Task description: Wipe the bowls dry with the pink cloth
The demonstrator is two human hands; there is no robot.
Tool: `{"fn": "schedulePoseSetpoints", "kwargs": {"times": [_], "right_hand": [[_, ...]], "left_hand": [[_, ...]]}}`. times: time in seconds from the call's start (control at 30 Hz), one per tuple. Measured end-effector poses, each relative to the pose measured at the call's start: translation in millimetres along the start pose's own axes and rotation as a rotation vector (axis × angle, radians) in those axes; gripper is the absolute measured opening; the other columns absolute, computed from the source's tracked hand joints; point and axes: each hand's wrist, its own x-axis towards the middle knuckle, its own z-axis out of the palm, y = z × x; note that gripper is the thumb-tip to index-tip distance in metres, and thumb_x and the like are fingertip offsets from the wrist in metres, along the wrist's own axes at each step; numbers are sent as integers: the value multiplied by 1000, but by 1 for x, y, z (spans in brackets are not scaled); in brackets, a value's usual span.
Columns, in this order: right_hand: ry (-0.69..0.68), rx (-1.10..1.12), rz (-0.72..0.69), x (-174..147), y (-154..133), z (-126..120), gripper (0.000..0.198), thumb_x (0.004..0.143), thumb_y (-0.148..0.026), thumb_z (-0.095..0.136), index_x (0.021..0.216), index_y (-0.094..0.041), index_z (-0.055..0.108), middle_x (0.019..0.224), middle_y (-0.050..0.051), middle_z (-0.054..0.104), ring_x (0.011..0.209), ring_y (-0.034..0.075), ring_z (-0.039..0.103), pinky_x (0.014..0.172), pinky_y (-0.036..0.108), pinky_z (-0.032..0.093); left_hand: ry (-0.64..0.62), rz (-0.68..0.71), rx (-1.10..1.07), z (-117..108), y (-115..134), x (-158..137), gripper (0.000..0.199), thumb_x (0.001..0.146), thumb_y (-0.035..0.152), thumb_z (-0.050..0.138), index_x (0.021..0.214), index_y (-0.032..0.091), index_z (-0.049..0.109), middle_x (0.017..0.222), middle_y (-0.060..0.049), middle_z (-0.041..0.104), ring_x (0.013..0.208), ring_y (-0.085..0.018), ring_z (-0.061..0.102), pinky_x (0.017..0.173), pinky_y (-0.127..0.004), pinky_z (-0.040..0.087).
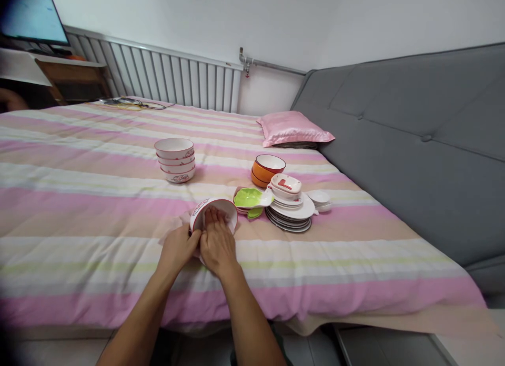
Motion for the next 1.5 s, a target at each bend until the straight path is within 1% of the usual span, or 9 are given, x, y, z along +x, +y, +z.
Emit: {"fn": "schedulePoseSetpoints", "kwargs": {"times": [0.13,0.43,0.57,0.73,0.87,0.97,1.13,1.23,1.5], "right_hand": [[-5,-31,68,1,-3,-1,53,89,-16,32,140,-3,37,147,15,37,139,22,32,115,40,25],[-33,-96,102,-3,-11,-9,42,89,-16,36,124,-9,58,125,13,62,119,21,55,107,34,36],[-64,-29,93,-7,-14,-12,38,91,-17,35,115,-14,64,115,10,68,108,20,62,99,33,43],[-68,119,-53,-10,-9,-10,45,91,-14,32,134,-13,48,138,7,51,130,15,44,112,31,32],[-44,83,-184,-8,-1,-6,49,92,-15,31,140,-12,39,142,7,47,136,16,36,117,38,25],[-27,33,-207,-4,1,-5,50,93,-17,30,142,-11,34,146,8,41,140,18,28,118,41,21],[29,-67,-70,2,1,-7,51,92,-19,35,142,-9,34,151,11,32,142,24,19,117,47,20],[67,-121,28,3,-2,-7,53,90,-18,36,142,-8,34,149,12,35,140,26,22,116,45,20],[90,-244,283,4,-13,-4,53,93,-23,32,144,-10,32,149,12,36,126,30,37,101,47,32]], "left_hand": [[-12,-14,-3,0,0,0,37,85,30,35,89,9,65,90,-18,70,88,-28,65,70,-32,41],[-36,-33,-17,2,0,2,41,86,32,32,90,8,65,93,-20,70,89,-29,65,71,-33,40],[-27,-26,-20,3,0,2,40,86,32,32,89,9,64,92,-19,70,90,-29,65,72,-33,40],[-35,-21,-27,2,0,2,41,87,32,30,92,8,63,93,-19,69,90,-29,64,73,-34,41],[-34,6,-14,1,0,1,38,86,29,31,93,8,62,94,-19,69,91,-29,64,75,-34,41],[-35,17,1,1,0,1,37,86,28,31,93,8,62,94,-18,69,91,-29,65,75,-34,41],[-19,27,20,1,2,-1,35,86,29,33,93,9,61,92,-18,69,90,-29,65,74,-35,42],[-7,30,27,2,3,-2,35,86,29,34,94,8,60,92,-18,69,90,-30,65,74,-35,43],[10,38,33,5,3,-2,36,86,30,33,92,8,61,92,-19,69,90,-31,65,75,-36,44]]}}
